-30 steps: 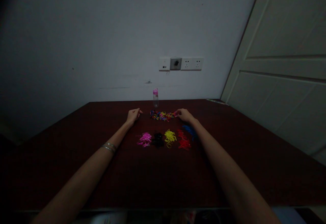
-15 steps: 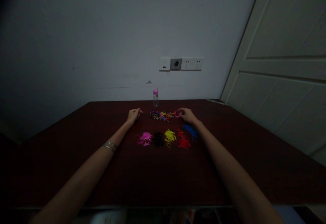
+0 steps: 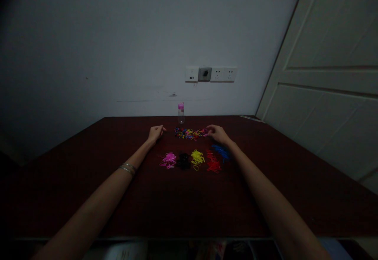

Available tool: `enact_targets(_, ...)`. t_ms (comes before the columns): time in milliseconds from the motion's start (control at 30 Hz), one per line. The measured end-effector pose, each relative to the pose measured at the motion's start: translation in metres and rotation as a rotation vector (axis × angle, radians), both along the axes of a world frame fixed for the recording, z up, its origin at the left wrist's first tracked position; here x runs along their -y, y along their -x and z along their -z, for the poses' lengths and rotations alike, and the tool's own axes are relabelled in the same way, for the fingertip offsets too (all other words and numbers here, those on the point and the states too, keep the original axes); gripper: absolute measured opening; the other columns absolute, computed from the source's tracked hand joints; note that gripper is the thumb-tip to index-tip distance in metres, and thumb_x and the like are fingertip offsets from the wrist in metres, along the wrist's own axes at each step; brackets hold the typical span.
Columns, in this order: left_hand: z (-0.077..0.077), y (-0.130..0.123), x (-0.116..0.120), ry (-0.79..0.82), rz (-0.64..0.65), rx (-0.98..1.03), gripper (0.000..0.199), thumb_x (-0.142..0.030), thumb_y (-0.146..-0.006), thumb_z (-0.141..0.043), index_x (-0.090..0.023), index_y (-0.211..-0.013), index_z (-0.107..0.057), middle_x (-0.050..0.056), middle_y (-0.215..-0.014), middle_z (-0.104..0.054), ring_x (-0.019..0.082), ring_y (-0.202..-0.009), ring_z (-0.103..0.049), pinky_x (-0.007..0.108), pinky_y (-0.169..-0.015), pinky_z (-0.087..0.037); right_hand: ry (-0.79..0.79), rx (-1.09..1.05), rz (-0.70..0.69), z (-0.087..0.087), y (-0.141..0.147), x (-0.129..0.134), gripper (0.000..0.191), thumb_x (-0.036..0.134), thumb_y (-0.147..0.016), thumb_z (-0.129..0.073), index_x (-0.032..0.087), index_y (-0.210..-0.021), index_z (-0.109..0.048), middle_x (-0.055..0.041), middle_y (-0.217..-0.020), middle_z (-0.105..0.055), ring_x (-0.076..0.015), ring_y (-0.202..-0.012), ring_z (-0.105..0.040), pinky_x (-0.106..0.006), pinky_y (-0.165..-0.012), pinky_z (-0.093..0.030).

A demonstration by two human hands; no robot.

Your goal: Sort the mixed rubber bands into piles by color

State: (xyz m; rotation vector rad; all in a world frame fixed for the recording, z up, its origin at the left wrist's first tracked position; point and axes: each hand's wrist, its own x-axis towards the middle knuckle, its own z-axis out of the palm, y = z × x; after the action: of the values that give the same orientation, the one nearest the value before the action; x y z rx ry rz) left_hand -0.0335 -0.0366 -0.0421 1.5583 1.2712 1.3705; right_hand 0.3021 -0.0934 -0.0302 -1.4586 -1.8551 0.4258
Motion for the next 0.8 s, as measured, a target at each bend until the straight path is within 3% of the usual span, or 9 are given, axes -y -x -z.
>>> enact_targets(233, 0.001, 0.000, -0.002, 0.000, -0.002, -0.002, 0.035, -0.039, -0.074, -0.044, -0.011, -0.062, -0.061, -0.005, -0.039, -0.038, 0.007, -0.037, -0.032, 0.020, -0.042, -0.024, -0.006, 0.096, 0.096, -0.007, 0.004, 0.005, 0.034, 0.011, -0.068, -0.060, 0.011, -0.102, -0.062, -0.0042, -0.076, -0.067, -0.0125, -0.069, -0.060, -0.021, -0.065, -0.045)
enact_targets(533, 0.001, 0.000, -0.002, -0.003, -0.011, -0.022, 0.035, -0.038, -0.074, -0.044, -0.011, -0.062, -0.062, -0.004, -0.039, -0.039, 0.007, -0.038, -0.033, 0.021, -0.043, -0.024, 0.007, 0.135, 0.057, -0.010, 0.006, -0.004, 0.027, 0.014, -0.066, -0.059, 0.013, -0.092, -0.066, -0.0025, -0.074, -0.065, -0.0120, -0.067, -0.058, -0.020, -0.060, -0.043)
enact_targets(800, 0.000, 0.000, -0.002, 0.002, 0.000, -0.018, 0.034, -0.038, -0.074, -0.044, -0.012, -0.060, -0.061, -0.004, -0.039, -0.039, 0.007, -0.038, -0.032, 0.021, -0.043, -0.024, -0.032, 0.168, 0.031, -0.027, 0.006, -0.009, 0.025, 0.017, -0.063, -0.064, 0.015, -0.088, -0.067, -0.0044, -0.076, -0.065, -0.0148, -0.068, -0.059, -0.024, -0.063, -0.045)
